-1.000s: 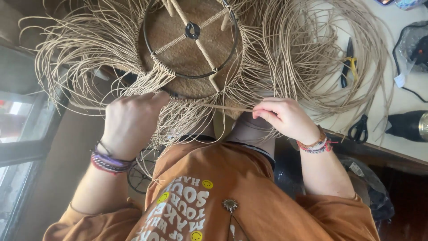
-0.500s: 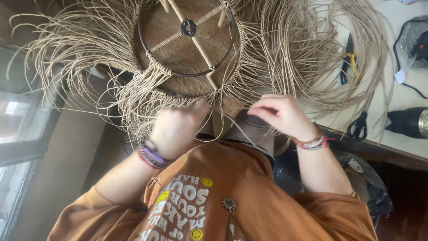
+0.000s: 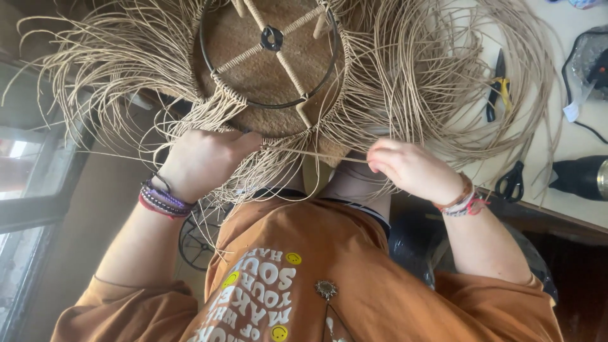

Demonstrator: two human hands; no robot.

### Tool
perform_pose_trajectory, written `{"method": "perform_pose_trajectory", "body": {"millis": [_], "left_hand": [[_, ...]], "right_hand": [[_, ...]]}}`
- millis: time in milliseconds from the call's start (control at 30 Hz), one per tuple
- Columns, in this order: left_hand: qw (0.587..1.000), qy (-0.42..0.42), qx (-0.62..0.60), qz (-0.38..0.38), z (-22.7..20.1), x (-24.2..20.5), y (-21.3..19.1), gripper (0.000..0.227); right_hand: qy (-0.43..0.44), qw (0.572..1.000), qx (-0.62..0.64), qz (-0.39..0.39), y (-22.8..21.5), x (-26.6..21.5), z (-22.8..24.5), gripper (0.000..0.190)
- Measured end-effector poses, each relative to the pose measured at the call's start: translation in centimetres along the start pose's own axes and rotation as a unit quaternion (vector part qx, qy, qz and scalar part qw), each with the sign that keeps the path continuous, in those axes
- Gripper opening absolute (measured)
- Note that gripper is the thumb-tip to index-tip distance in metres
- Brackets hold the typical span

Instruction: Weaving and knotting straw strands onto a circular metal frame to create a decorative fringe for a lampshade or furniture item.

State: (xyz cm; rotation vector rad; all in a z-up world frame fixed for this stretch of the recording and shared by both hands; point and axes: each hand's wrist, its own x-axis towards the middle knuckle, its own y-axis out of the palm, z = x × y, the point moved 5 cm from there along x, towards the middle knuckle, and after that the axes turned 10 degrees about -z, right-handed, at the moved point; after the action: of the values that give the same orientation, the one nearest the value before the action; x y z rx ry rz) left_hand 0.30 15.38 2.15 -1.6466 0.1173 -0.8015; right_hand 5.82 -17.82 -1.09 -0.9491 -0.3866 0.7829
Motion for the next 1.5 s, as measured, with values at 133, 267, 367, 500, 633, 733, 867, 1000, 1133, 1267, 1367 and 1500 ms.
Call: {"method": "perform_pose_trajectory", "body": {"millis": [133,267,367,500,633,733,867,1000,1133,1267,1367,1500], "left_hand": [[0.999,-0.018,0.038,0.016,-0.4,-0.7,-1.4,0.026],[0.994,-0.057,0.093,0.029,-1.5,-1.5,-3.8,0.023],[0.980,-0.118,0.106,0.117,-3.5,-1.3,-7.4,0.024],[0.970,-0.148,0.149,0.120,-5.0,-3.2,-10.3,0.029],[0.957,-0.145,-0.154,0.200,-4.6,-3.8,-6.5,0.036],[0.949,-0.226,-0.212,-0.058,-4.2,-3.0,-3.9,0.065],[0.941,-0.088,-0.094,-0.313,-6.4,-3.7,-0.2,0.015],[0.969,-0.173,-0.025,-0.176,-4.2,-0.7,8.6,0.053],[0.968,-0.188,0.035,-0.159,-2.7,1.1,12.4,0.065],[0.955,-0.263,-0.073,-0.115,-1.1,1.4,14.3,0.019],[0.914,-0.357,-0.181,-0.057,-2.6,0.2,14.5,0.028],[0.904,-0.325,-0.267,-0.076,-5.4,-0.5,13.3,0.028]], "right_hand": [[-0.008,0.995,-0.085,-0.060,2.1,-0.7,-0.8,0.016],[-0.044,0.974,-0.124,-0.186,4.7,-0.9,-2.1,0.012],[-0.098,0.974,-0.048,-0.200,3.4,0.9,0.9,0.007],[-0.164,0.964,0.115,-0.174,0.7,4.1,4.0,0.021],[-0.152,0.932,0.217,-0.247,-0.4,6.5,3.5,0.020],[-0.130,0.920,0.231,-0.289,-0.6,8.9,3.2,0.021],[-0.138,0.901,0.079,-0.403,-0.1,12.8,4.9,0.014],[-0.103,0.931,-0.144,-0.320,1.4,14.7,6.9,0.010],[-0.075,0.945,-0.197,-0.249,1.3,15.0,7.9,0.012],[-0.061,0.945,-0.054,-0.318,2.4,13.1,6.8,0.051],[0.026,0.893,0.327,-0.309,5.0,9.2,4.7,0.048],[0.140,0.776,0.545,-0.286,7.6,7.0,4.6,0.036]]}}
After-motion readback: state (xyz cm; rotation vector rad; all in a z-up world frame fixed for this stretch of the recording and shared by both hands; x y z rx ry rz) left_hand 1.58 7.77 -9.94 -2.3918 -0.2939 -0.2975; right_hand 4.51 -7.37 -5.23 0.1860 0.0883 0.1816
